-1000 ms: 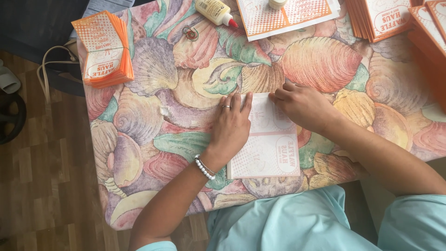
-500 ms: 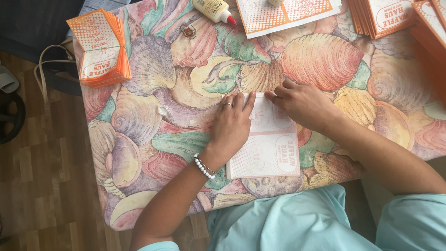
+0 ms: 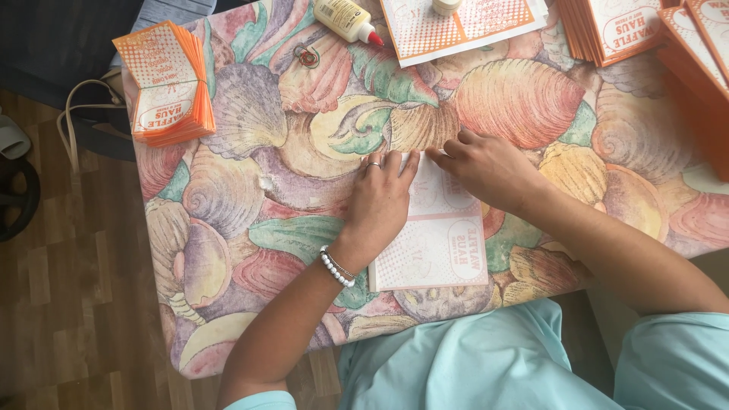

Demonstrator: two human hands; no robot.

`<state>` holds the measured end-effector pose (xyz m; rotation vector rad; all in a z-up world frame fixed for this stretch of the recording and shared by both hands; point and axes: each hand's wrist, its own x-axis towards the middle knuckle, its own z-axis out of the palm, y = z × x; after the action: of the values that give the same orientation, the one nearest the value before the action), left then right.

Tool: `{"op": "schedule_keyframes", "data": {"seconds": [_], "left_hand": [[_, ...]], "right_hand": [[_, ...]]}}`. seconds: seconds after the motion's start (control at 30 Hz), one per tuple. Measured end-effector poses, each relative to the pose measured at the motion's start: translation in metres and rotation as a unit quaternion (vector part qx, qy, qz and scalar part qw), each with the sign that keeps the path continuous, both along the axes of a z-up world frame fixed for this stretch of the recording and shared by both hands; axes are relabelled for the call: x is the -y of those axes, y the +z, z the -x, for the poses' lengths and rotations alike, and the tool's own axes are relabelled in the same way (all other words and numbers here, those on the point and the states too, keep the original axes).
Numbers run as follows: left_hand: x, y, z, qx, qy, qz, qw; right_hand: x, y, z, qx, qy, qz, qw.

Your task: Folding and stacking orange paper bags on a table.

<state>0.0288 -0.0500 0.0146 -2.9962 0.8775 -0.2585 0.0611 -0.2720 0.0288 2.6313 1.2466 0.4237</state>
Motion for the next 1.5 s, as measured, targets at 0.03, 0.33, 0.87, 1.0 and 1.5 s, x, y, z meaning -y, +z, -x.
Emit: {"op": "schedule_keyframes", "data": {"seconds": [0.03, 0.33, 0.87, 1.0, 1.5], "left_hand": [[0.000, 0.000, 0.000, 0.001, -0.001, 0.001, 1.000], [0.001, 0.001, 0.001, 0.000, 0.004, 0.033, 0.999], [0.007, 0.026, 0.005, -0.036, 0.015, 0.026, 0.999], [0.006, 0.019, 0.003, -0.034, 0.008, 0.044, 0.998], [-0.014, -0.037, -0.075, -0.210, 0.064, 0.121, 0.968]], "right_hand": [[0.001, 0.002, 0.000, 0.001, -0.001, 0.001, 1.000], [0.005, 0.013, -0.004, 0.000, 0.045, -0.003, 0.999], [0.038, 0.004, -0.007, -0.054, -0.068, -0.073, 0.994], [-0.007, -0.015, -0.004, -0.078, -0.009, -0.184, 0.980], [0.007, 0.002, -0.009, -0.132, -0.131, -0.168, 0.968]]}}
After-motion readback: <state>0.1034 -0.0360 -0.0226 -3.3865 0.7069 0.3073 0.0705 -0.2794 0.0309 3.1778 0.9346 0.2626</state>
